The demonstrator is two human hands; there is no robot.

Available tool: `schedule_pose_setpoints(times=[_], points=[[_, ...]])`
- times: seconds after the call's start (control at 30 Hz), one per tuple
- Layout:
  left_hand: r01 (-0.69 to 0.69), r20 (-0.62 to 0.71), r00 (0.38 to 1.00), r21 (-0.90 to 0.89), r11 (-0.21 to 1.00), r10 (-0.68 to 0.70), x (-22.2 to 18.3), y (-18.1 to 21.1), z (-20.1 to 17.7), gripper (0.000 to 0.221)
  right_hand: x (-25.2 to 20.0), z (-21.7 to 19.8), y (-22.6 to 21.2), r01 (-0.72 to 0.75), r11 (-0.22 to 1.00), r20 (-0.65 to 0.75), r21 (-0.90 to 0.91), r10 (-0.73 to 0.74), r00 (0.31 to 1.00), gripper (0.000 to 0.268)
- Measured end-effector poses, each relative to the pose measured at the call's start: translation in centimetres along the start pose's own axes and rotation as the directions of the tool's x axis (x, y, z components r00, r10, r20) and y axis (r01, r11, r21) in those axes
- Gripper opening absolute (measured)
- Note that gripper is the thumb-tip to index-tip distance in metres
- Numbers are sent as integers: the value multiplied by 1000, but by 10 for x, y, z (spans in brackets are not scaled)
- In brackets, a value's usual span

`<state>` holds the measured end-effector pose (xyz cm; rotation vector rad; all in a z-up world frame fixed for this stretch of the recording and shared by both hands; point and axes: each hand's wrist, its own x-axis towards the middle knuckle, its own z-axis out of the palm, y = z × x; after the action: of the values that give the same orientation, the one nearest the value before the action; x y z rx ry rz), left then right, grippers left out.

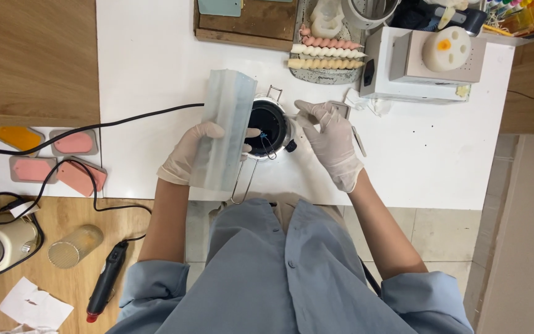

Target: Cleaning a craft production station and using a heat gun to remove wax residue.

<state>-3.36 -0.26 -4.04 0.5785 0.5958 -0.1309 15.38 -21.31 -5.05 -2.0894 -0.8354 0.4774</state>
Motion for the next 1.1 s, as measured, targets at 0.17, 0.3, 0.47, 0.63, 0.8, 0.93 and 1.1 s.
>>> schedule_pose_setpoints(times=[0.17,0.3,0.47,0.63,0.8,0.93,1.1], points=[[24,26,999,54,998,-25,15,10,10,77,-17,13,-13,151,982,26,111,-155,988,24],[50,42,997,141,989,-57,25,13,20,70,-10,19,-20,162,980,49,115,-168,985,29],[127,-73,990,97,987,-120,37,10,8,63,-4,22,-18,236,966,140,103,-249,958,20],[204,-58,978,42,978,-201,36,16,19,58,1,18,-21,308,949,149,63,-314,938,19],[199,-234,959,144,969,-162,42,9,14,56,5,14,-22,575,817,149,-43,-563,813,25],[240,-217,953,111,964,-212,38,10,16,53,6,8,-20,579,815,240,-9,-561,793,21],[15,-44,999,-44,999,-17,37,-4,29,54,-7,8,-33,463,882,-40,-84,-467,883,21]])
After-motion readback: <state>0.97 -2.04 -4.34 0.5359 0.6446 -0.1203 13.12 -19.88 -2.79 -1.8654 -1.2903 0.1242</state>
